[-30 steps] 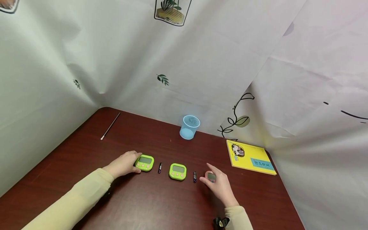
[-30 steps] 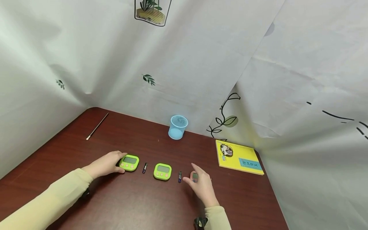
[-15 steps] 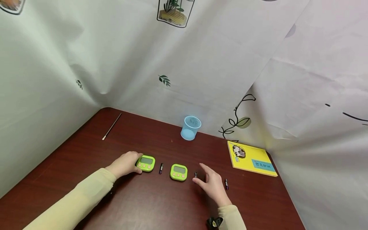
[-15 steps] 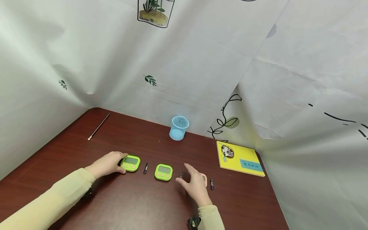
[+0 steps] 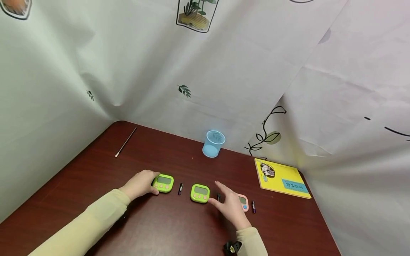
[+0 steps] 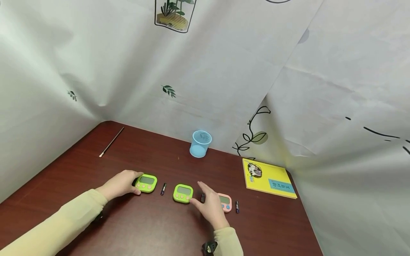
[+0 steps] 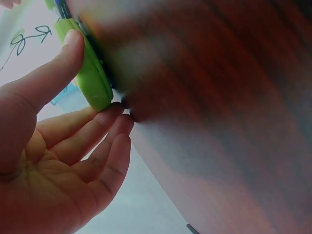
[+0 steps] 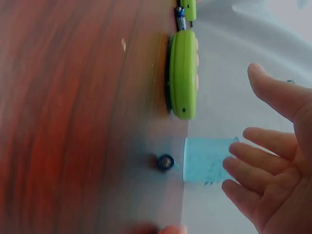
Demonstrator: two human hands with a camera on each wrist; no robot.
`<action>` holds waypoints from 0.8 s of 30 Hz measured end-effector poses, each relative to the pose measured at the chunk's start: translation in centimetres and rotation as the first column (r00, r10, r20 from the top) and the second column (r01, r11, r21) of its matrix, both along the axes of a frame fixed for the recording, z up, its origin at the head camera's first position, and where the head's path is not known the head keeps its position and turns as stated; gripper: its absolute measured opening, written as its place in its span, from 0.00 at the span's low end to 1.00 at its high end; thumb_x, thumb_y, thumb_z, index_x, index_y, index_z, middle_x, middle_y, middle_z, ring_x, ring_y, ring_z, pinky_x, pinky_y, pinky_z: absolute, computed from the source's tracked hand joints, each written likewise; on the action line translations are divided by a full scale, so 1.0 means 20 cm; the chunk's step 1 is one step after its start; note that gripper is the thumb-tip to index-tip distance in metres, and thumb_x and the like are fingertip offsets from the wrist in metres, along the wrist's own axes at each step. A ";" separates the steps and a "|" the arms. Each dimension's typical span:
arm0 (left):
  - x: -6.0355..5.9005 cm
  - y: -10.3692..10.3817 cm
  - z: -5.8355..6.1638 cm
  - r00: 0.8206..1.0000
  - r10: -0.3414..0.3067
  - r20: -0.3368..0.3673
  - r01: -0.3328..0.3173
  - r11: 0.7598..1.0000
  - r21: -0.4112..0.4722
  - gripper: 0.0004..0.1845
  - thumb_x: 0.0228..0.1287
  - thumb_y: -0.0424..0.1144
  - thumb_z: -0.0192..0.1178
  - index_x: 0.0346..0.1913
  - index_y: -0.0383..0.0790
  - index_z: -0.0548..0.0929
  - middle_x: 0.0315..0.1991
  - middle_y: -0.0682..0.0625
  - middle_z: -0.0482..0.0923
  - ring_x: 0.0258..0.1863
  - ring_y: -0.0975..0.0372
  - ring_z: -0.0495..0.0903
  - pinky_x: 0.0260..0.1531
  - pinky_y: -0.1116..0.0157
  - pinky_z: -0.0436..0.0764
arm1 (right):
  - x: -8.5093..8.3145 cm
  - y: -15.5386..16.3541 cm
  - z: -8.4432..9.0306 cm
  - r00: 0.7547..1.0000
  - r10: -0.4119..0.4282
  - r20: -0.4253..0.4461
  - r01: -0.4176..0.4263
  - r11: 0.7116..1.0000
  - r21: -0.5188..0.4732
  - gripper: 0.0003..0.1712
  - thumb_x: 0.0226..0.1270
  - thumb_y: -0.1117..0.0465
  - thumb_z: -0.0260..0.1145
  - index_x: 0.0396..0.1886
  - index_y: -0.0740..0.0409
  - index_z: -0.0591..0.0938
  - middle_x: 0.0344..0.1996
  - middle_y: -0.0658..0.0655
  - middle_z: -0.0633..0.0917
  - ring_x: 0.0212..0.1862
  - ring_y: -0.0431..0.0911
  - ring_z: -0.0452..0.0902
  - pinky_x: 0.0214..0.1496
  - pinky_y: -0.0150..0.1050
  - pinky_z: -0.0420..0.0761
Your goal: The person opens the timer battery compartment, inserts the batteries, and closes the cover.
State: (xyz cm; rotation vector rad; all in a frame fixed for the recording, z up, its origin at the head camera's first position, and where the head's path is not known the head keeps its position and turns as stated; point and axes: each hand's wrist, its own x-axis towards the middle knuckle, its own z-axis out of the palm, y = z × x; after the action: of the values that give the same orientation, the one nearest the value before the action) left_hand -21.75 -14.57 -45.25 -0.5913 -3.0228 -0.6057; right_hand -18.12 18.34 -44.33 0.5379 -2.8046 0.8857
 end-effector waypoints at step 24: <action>0.00 -0.02 0.03 0.999 -0.016 -0.041 0.015 1.000 -0.026 0.33 0.34 0.45 0.78 0.47 0.31 0.82 0.37 0.45 0.84 0.36 0.53 0.81 0.37 0.55 0.78 | -0.03 -0.20 -0.03 0.997 0.070 -0.017 -0.070 0.998 0.000 0.35 0.54 0.53 0.74 0.59 0.67 0.76 0.57 0.64 0.78 0.61 0.56 0.73 0.59 0.51 0.72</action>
State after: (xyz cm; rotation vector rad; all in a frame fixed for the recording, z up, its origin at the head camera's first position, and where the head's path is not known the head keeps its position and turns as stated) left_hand -21.83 -14.87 -44.71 -0.6204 -2.9949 -0.5492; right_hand -18.73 14.35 -44.91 0.6449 -2.7850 0.8911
